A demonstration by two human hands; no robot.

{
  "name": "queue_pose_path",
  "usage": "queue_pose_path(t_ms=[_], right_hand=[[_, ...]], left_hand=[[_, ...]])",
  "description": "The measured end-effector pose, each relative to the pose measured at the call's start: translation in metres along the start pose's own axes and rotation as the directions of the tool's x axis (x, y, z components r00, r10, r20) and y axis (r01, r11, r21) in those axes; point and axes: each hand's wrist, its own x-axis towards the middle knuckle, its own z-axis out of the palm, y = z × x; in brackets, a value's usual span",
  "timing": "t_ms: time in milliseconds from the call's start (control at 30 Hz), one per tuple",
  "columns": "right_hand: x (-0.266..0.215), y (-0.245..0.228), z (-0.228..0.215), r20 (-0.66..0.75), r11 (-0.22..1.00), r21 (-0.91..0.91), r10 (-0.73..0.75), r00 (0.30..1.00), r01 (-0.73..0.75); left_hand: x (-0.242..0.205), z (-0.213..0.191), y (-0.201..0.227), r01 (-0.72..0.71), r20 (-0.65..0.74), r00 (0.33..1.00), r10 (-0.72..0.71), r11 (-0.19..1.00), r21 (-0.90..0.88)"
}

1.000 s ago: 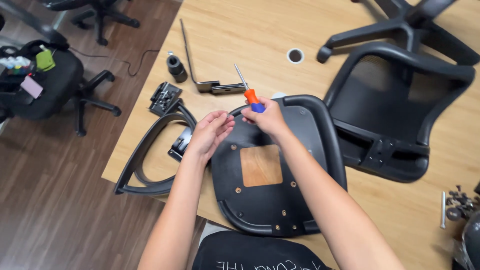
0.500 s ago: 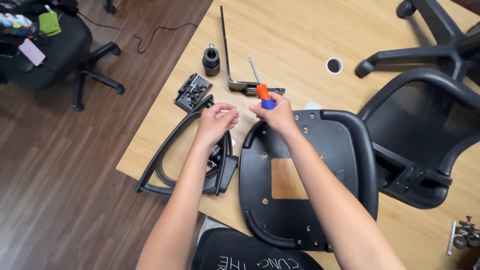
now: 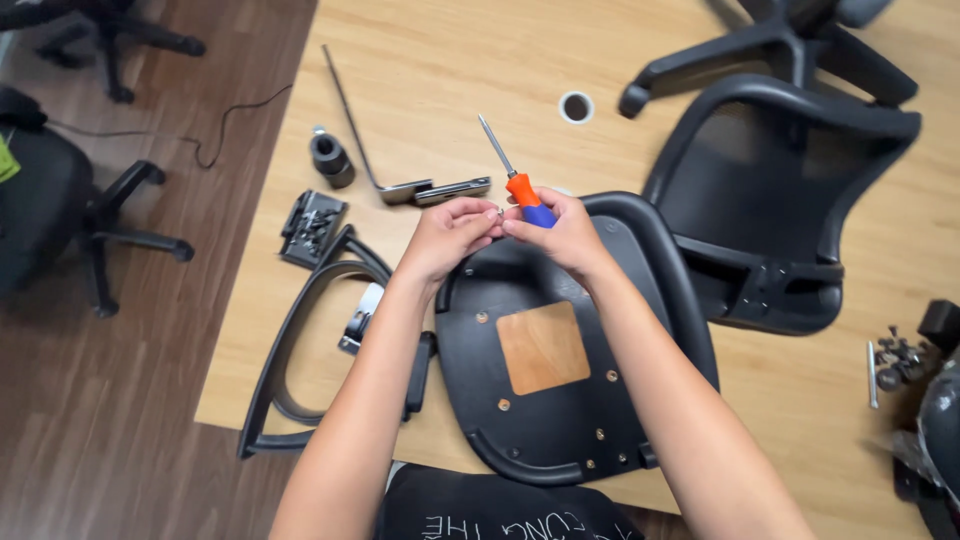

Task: The person assembles an office chair seat on a wooden table. They flip the mesh seat cushion over, align the black plastic mounting plate on its underside, position screws, and drive them with a screwdriver, working around the plate while other chair parts and tools lie on the table.

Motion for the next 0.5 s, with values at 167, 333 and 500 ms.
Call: queue_pose_path(t_ms=[167,333,500], right_hand=[[-0.025,0.013,-0.043,-0.058,0.999,0.040,-0.018,0.998,0.021],[-0.044,0.018,-0.085,-0.095,0.996,0.064,-0.058,0.994,0.064],[-0.053,0.020,-0.117,-0.118,0.992,0.124,-0.010,0.993,0.025]], left_hand=[[0.020,0.041,-0.031,0.018,0.065,0.998,-0.021,0.999,0.051],[0.038,0.077,-0.060,0.023,0.104,0.994,-0.029,0.998,0.063],[0.049,0.109,-0.076,-0.083,0.120,0.991,0.064,0.984,0.156]])
